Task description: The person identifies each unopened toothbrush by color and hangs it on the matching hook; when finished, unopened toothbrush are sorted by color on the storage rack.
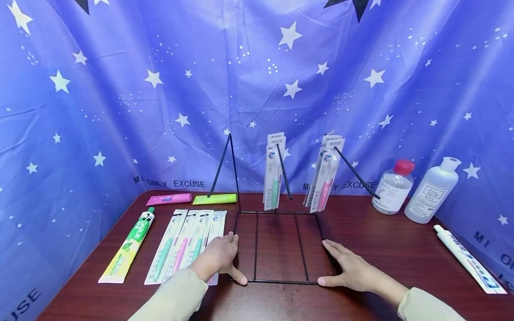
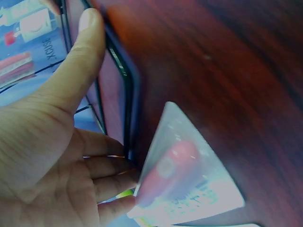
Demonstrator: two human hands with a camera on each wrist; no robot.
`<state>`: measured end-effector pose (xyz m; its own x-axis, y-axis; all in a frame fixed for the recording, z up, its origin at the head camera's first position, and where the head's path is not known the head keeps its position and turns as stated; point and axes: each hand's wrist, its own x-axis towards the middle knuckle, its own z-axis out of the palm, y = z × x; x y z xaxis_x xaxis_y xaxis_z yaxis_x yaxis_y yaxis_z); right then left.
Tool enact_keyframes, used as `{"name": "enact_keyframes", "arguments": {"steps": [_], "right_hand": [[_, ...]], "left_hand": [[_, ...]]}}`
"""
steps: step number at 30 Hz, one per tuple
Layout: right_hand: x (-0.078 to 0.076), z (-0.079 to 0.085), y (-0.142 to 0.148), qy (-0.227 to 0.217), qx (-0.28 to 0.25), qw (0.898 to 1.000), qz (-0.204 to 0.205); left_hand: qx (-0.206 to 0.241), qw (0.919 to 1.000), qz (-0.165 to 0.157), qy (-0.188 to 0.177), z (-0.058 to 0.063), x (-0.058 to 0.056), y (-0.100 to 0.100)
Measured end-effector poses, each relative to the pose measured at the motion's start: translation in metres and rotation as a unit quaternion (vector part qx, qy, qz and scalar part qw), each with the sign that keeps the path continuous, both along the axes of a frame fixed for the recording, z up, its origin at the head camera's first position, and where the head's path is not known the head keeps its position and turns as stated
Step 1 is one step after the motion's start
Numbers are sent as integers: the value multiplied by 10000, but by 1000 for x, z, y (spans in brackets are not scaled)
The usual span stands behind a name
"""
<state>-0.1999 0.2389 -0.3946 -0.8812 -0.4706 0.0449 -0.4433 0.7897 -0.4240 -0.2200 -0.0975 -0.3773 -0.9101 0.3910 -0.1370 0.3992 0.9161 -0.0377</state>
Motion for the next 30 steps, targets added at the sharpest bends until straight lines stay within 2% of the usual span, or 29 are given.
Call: {"name": "enact_keyframes", "arguments": {"steps": [7,12,15,20,26,30], "right_hand": [[-1,2,-4,99,142,9998,-96],[-2,4,-5,87,187,9997,-138],[-1,4,-5,73,210,9996,-151],[-1,4,-5,93,239,9995,-165],[-2,3,-4,186,260,9994,-167],[-1,2,-4,207,249,9993,-162]], "left_hand": [[117,9995,145,-253,3,1,-2],[334,9991,17,-256,6,-1,-7],[678,9972,-108,-286,10,-3,-14],[1433,9892,-180,-250,20,-10,-36],[1929,9804,-216,353,27,-19,-72],[1985,9765,4,843,34,-19,-99]]}}
